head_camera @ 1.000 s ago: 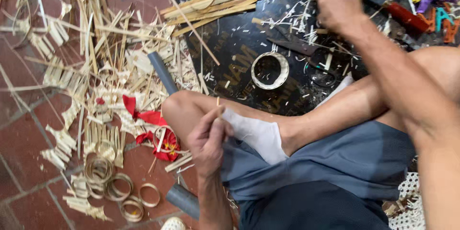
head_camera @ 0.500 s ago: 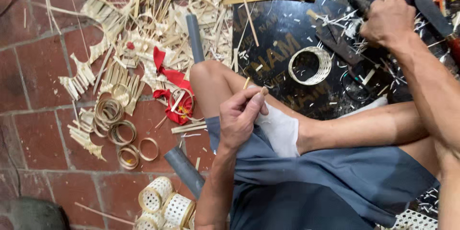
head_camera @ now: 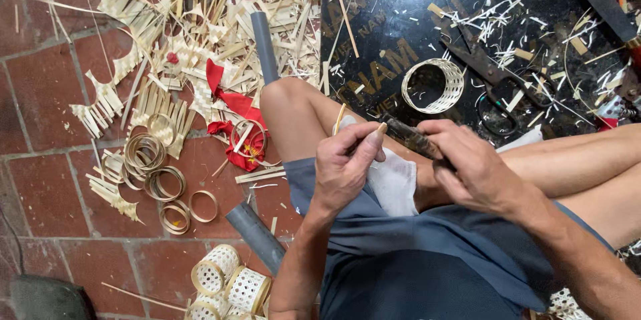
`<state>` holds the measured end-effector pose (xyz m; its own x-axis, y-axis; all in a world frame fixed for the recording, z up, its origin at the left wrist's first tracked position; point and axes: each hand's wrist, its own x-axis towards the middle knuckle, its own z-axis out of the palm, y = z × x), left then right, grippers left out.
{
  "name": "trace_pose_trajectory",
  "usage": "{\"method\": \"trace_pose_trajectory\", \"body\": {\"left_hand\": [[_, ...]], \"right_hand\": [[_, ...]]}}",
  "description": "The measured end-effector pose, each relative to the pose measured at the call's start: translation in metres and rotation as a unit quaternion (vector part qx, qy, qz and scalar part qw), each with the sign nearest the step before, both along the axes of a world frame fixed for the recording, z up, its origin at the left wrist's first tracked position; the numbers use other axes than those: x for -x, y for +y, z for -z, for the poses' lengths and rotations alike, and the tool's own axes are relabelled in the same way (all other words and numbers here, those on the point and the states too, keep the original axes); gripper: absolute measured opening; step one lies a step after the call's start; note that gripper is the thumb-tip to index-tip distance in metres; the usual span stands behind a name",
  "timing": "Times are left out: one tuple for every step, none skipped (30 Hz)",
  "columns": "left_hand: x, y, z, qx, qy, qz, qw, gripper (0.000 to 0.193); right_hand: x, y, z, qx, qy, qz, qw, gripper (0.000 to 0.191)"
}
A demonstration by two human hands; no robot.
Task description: The person sits on the floor assembling woven bamboo basket bodies. They squeeze glue from a bottle around the rim of a woven cylinder, press a bamboo ring onto the glued rim, secure it with plastic clothespins, fit the woven body into a base ring, and trim a thin bamboo strip with a knife.
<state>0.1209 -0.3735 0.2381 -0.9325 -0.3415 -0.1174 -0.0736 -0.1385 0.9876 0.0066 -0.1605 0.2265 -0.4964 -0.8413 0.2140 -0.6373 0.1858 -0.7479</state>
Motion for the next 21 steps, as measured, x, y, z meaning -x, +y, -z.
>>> {"method": "trace_pose_trajectory", "body": {"left_hand": [[-0.001, 0.000, -0.001, -0.001, 0.002, -0.005, 1.000, 0.022], [-0.002, -0.001, -0.003, 0.010, 0.000, -0.002, 1.000, 0.022], [-0.004, -0.001, -0.004, 0.020, -0.002, -0.001, 1.000, 0.021], [-0.005, -0.002, -0.005, 0.031, -0.004, 0.000, 1.000, 0.021], [-0.007, -0.004, -0.006, 0.039, -0.007, 0.000, 0.999, 0.020], [-0.009, -0.004, -0.007, 0.047, -0.010, -0.001, 0.999, 0.019], [-0.011, -0.005, -0.008, 0.055, -0.014, -0.001, 0.998, 0.018], [-0.013, -0.005, -0.008, 0.050, -0.004, 0.001, 0.999, 0.017], [-0.015, -0.005, -0.007, 0.048, 0.007, 0.002, 0.999, 0.016], [-0.017, -0.006, -0.006, 0.045, 0.017, 0.002, 0.999, 0.016], [-0.019, -0.007, -0.004, 0.070, 0.018, 0.004, 0.997, 0.015], [-0.022, -0.008, -0.002, 0.095, 0.018, 0.006, 0.995, 0.014], [-0.025, -0.010, 0.000, 0.121, 0.018, 0.008, 0.992, 0.013], [-0.028, -0.012, 0.002, 0.117, 0.019, 0.015, 0.993, 0.013], [-0.032, -0.016, 0.006, 0.114, 0.022, 0.021, 0.993, 0.012], [-0.036, -0.019, 0.009, 0.110, 0.025, 0.028, 0.993, 0.012], [-0.040, -0.022, 0.012, 0.115, 0.032, 0.034, 0.992, 0.012], [-0.044, -0.024, 0.015, 0.120, 0.040, 0.038, 0.991, 0.011], [-0.048, -0.026, 0.018, 0.124, 0.048, 0.043, 0.990, 0.011], [-0.052, -0.027, 0.021, 0.118, 0.040, 0.042, 0.991, 0.011], [-0.056, -0.027, 0.023, 0.112, 0.034, 0.040, 0.992, 0.011]], "right_hand": [[-0.004, -0.005, -0.008, -0.005, 0.002, 0.009, 1.000, 0.034], [-0.008, -0.009, -0.016, -0.010, 0.002, 0.018, 1.000, 0.030], [-0.011, -0.013, -0.022, -0.017, 0.003, 0.025, 1.000, 0.026], [-0.013, -0.016, -0.028, -0.019, 0.026, 0.029, 0.999, 0.026], [-0.016, -0.018, -0.031, -0.020, 0.049, 0.034, 0.998, 0.027], [-0.018, -0.019, -0.033, -0.023, 0.072, 0.038, 0.996, 0.027], [-0.020, -0.019, -0.032, -0.029, 0.068, 0.039, 0.996, 0.026], [-0.021, -0.019, -0.029, -0.035, 0.066, 0.042, 0.996, 0.026], [-0.022, -0.019, -0.025, -0.039, 0.064, 0.042, 0.996, 0.025], [-0.022, -0.018, -0.019, -0.030, 0.006, 0.030, 0.999, 0.022], [-0.022, -0.017, -0.013, -0.021, -0.054, 0.017, 0.998, 0.020], [-0.022, -0.016, -0.007, -0.012, -0.114, 0.004, 0.993, 0.019], [-0.023, -0.016, -0.001, 0.001, -0.166, -0.019, 0.986, 0.016], [-0.025, -0.016, 0.005, 0.013, -0.218, -0.042, 0.975, 0.017], [-0.027, -0.016, 0.011, 0.025, -0.269, -0.066, 0.961, 0.022], [-0.030, -0.017, 0.016, 0.019, -0.342, -0.069, 0.937, 0.016], [-0.034, -0.017, 0.020, 0.012, -0.414, -0.071, 0.907, 0.012], [-0.037, -0.018, 0.024, 0.004, -0.483, -0.073, 0.873, 0.009], [-0.040, -0.018, 0.028, -0.011, -0.506, -0.072, 0.859, 0.010], [-0.043, -0.018, 0.031, -0.027, -0.531, -0.069, 0.844, 0.011], [-0.045, -0.017, 0.034, -0.042, -0.553, -0.066, 0.830, 0.014]]}}
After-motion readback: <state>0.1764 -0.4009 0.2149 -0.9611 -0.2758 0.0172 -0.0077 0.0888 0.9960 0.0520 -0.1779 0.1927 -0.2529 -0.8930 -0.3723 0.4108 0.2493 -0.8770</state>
